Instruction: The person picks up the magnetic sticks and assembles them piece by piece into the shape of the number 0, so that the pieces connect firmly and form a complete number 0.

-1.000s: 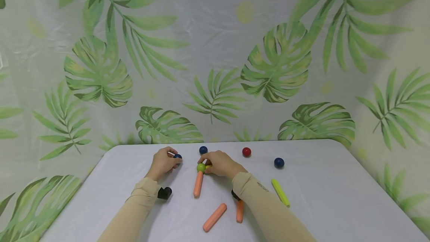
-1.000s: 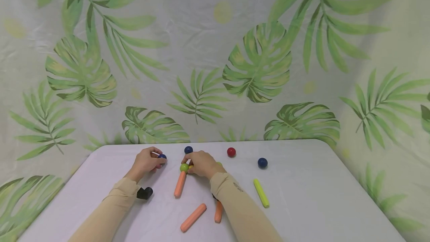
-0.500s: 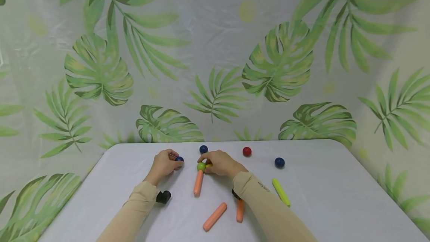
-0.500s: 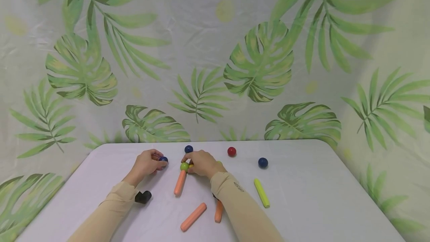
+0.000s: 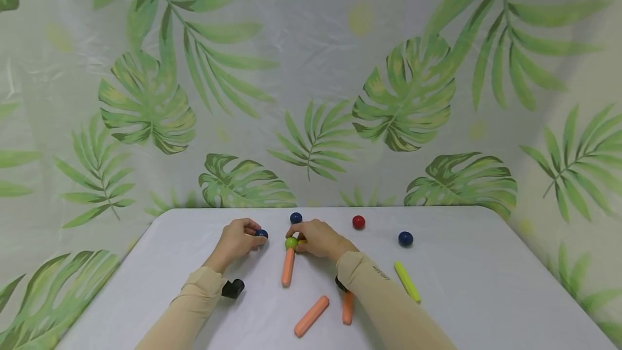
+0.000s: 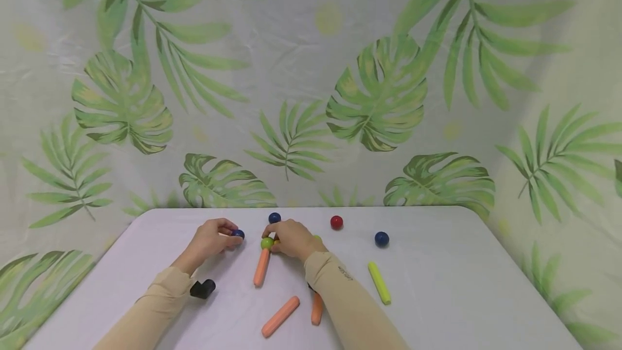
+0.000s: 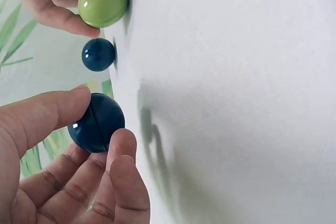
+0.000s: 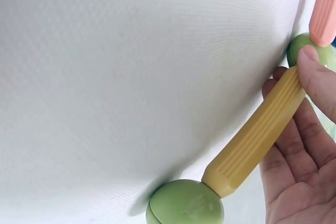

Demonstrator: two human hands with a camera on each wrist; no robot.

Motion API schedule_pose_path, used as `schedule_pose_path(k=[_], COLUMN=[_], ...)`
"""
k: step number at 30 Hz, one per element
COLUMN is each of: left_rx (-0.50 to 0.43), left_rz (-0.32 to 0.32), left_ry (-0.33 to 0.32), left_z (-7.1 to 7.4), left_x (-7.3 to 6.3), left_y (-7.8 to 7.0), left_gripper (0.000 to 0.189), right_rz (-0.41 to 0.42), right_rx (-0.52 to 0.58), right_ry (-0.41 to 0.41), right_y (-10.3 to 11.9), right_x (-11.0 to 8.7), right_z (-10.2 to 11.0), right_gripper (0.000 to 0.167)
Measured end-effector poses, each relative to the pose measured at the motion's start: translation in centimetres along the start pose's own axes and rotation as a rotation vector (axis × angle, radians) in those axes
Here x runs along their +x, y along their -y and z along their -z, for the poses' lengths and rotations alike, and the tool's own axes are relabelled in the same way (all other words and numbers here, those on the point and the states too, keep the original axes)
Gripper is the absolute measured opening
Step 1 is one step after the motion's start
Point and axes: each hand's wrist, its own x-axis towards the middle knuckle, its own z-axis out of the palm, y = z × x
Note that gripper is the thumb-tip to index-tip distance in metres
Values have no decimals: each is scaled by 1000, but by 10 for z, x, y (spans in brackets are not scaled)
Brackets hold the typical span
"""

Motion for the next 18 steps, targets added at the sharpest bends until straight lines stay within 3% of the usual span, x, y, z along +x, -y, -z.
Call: schedule_pose_path(k=[5, 18], left_rx=[26, -14], left_rz=[-12, -35], left_ry=[22, 75], left_z=[1, -2], left_x=[-6, -33], left_y=[-3, -11], left_gripper=[30, 28], right_rz=[-4, -15], right_rx=[-2, 16], right_ry=[-4, -13], right_y=[1, 2], right_x=[1, 1], right_z=[0, 0], right_gripper=[31, 30])
